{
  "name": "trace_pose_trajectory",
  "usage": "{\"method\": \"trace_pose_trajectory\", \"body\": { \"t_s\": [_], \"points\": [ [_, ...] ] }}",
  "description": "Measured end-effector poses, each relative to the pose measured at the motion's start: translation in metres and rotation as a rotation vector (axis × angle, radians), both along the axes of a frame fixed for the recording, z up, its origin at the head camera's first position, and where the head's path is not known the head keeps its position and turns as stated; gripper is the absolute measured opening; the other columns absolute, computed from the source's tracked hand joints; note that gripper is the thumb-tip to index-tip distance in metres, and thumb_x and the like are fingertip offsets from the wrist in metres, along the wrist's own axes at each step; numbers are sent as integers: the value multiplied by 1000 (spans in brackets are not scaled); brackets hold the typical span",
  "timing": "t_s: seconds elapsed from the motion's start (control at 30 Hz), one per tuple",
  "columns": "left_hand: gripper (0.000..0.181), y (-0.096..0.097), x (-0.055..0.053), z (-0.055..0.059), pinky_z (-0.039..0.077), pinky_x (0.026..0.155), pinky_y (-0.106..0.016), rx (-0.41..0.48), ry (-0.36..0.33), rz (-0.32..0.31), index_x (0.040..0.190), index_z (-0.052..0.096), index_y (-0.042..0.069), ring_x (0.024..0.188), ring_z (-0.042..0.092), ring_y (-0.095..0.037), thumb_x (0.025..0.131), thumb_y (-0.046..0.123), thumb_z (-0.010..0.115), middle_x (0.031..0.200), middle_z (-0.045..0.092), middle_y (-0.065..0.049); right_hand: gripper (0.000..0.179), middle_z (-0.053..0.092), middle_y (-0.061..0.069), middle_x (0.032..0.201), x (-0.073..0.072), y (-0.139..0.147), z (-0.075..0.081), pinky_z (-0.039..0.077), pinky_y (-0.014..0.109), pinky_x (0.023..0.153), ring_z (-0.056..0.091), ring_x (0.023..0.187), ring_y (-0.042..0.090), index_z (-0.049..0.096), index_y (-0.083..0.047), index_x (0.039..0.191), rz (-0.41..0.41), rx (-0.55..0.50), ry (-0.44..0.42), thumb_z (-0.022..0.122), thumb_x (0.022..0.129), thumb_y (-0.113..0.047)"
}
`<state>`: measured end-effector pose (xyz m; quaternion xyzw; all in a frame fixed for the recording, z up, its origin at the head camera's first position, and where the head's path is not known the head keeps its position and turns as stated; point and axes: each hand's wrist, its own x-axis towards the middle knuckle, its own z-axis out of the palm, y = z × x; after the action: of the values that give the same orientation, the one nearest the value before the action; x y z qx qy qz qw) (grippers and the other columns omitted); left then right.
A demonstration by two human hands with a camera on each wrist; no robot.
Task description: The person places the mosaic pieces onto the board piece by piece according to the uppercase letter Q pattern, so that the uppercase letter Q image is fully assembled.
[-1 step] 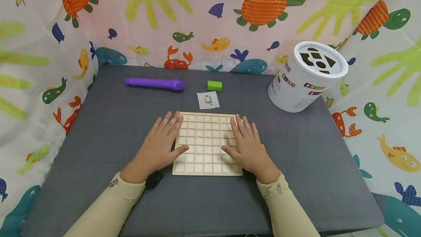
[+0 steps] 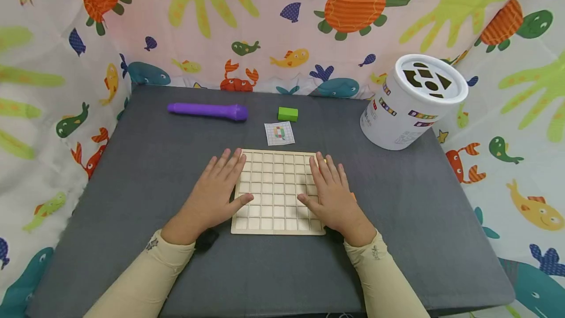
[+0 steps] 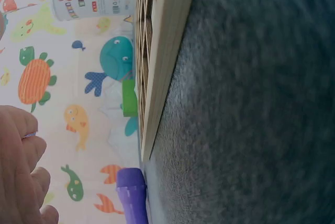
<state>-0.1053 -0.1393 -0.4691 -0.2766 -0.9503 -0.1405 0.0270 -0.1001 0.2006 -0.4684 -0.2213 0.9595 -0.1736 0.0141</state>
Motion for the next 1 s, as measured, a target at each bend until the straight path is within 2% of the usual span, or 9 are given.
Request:
{"method": "trace_pose_trajectory", "body": {
  "t_s": [0.27, 0.47, 0.6, 0.8, 0.9, 1.0],
  "points": [
    [96, 5, 8, -4, 7, 130, -55, 23, -43, -24, 170, 18, 3, 163, 8, -36, 106, 69, 47, 178, 11, -12, 94, 7, 17, 178, 2, 7, -3, 0, 62, 127, 2, 162, 41, 11, -5, 172, 18, -67, -11, 49, 108, -63],
    [94, 2, 2, 0, 7, 130, -55, -1, -58, -19, 171, 17, 4, 163, 7, -35, 107, 65, 48, 178, 11, -12, 93, 11, 18, 177, -2, 22, 11, 2, 65, 127, 5, 163, 41, 14, -7, 172, -17, -138, 32, 53, 107, -60],
    [91, -2, 0, 1, 8, 129, -56, -5, -96, -11, 171, 16, 5, 163, 7, -33, 108, 62, 49, 178, 12, -12, 93, 12, 19, 177, -1, 36, 20, 3, 65, 126, 7, 162, 43, 15, -5, 172, -27, -140, 38, 49, 108, -63],
    [87, -8, 2, 1, 9, 129, -58, 13, -192, 5, 171, 16, 5, 163, 8, -34, 110, 56, 52, 178, 12, -11, 86, 16, 19, 176, -8, 54, 28, 9, 66, 126, 13, 161, 44, 20, -2, 170, -40, -59, 13, 53, 110, -55],
    [84, -8, 2, -2, 11, 128, -59, 23, -239, -4, 171, 17, 5, 163, 9, -35, 111, 53, 51, 178, 13, -11, 82, 22, 18, 175, -21, 60, 31, 16, 67, 125, 21, 159, 43, 25, -4, 170, -57, 7, -12, 59, 109, -48],
    [80, -7, 0, -8, 12, 128, -58, 16, -278, -21, 171, 18, 4, 163, 9, -36, 112, 50, 50, 177, 13, -11, 76, 36, 17, 169, -38, 60, 30, 30, 66, 119, 37, 151, 42, 36, -8, 168, -75, 67, -48, 65, 107, -43]
  ]
}}
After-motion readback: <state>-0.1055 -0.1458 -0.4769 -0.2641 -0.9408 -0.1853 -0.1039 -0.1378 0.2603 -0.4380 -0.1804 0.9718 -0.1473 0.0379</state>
